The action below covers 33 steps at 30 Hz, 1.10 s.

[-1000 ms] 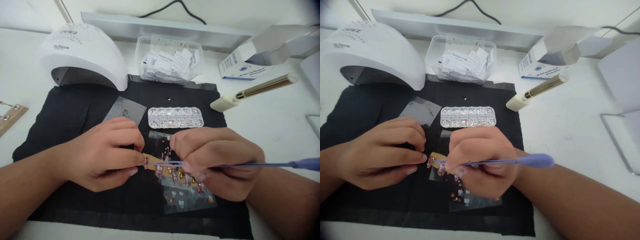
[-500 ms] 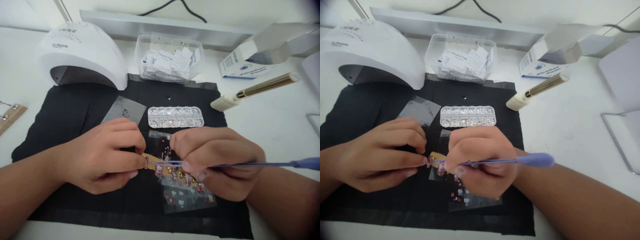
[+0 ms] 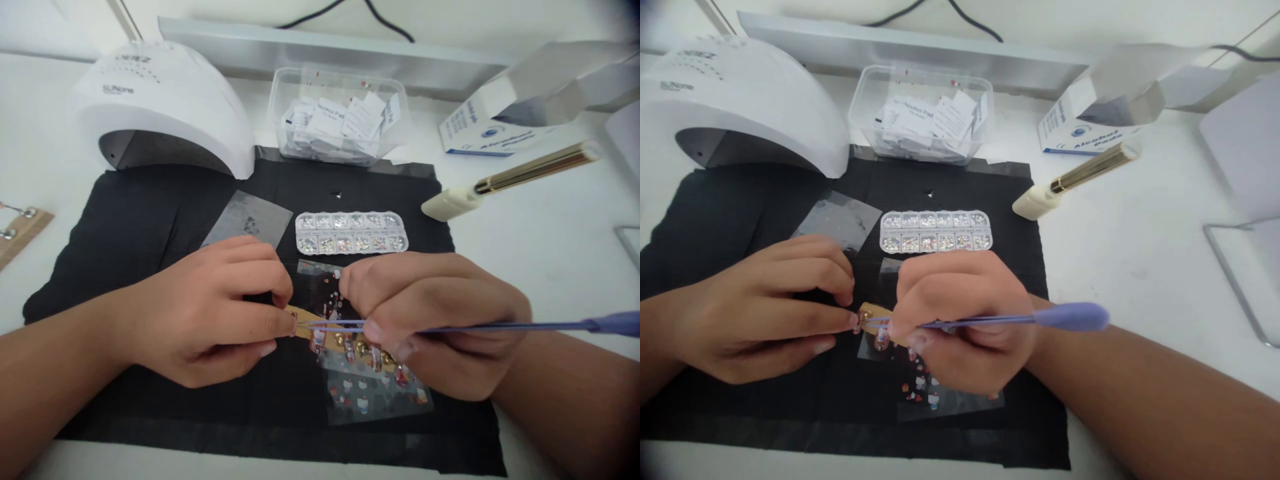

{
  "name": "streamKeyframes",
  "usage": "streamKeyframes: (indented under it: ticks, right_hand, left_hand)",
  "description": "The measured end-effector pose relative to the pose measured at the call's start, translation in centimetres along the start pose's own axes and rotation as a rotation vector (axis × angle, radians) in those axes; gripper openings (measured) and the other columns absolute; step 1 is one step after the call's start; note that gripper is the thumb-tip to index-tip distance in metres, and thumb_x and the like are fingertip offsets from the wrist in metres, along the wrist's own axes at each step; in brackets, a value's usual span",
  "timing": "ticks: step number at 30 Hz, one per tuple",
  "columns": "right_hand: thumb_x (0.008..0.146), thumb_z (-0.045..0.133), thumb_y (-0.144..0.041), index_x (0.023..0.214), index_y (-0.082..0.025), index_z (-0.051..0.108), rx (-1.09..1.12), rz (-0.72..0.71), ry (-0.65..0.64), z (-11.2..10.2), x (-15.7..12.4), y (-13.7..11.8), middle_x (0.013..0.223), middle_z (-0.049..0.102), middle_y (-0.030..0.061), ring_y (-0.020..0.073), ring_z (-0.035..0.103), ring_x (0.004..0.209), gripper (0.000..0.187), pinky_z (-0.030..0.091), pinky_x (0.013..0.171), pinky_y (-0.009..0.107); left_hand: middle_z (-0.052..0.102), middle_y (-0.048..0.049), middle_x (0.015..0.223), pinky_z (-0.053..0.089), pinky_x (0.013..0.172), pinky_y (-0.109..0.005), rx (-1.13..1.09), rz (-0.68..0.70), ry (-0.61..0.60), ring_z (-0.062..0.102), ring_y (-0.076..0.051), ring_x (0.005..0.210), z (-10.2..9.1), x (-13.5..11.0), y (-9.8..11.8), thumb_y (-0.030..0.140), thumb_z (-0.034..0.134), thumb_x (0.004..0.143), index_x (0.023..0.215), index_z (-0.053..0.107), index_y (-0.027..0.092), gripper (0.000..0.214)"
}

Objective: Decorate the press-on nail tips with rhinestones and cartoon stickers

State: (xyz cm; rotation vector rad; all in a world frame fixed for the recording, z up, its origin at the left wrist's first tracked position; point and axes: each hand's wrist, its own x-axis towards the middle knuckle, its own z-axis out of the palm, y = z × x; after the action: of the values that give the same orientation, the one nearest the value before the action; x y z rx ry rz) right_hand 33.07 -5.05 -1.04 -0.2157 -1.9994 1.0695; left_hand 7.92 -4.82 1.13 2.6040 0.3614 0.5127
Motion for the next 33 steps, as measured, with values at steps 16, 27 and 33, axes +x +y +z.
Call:
streamKeyframes:
  ticks: [16,27,33]
  right_hand:
    - [0.094,0.048,-0.014,0.091,-0.014,0.057,-0.036,0.059,0.017,0.03,-0.30,-0.60,0.076,0.057,0.0000,0.0072,0.054,0.064,0.010,0.051,0.062,0.023]
    - [0.092,0.052,-0.014,0.085,-0.012,0.061,0.024,0.019,0.061,0.12,0.15,-0.26,0.072,0.060,0.0017,0.0077,0.053,0.061,0.011,0.051,0.058,0.023]
    - [0.090,0.052,-0.012,0.088,-0.014,0.062,0.005,0.061,0.049,0.07,0.05,-0.57,0.072,0.059,0.0006,0.0074,0.054,0.060,0.010,0.052,0.059,0.022]
  left_hand:
    - [0.063,-0.0082,0.090,0.049,0.073,-0.041,0.011,0.019,-0.005,0.056,-0.021,0.080,0.03,0.00,0.09,0.013,0.058,0.081,0.097,0.062,0.017,0.017]
    - [0.063,-0.0085,0.090,0.048,0.074,-0.041,0.009,0.024,-0.003,0.057,-0.021,0.081,0.00,-0.18,-0.04,0.013,0.058,0.082,0.097,0.061,0.017,0.016]
    - [0.063,-0.0078,0.088,0.049,0.075,-0.040,0.018,0.023,0.046,0.059,-0.021,0.083,0.12,-0.28,-0.22,0.013,0.060,0.081,0.095,0.061,0.016,0.015]
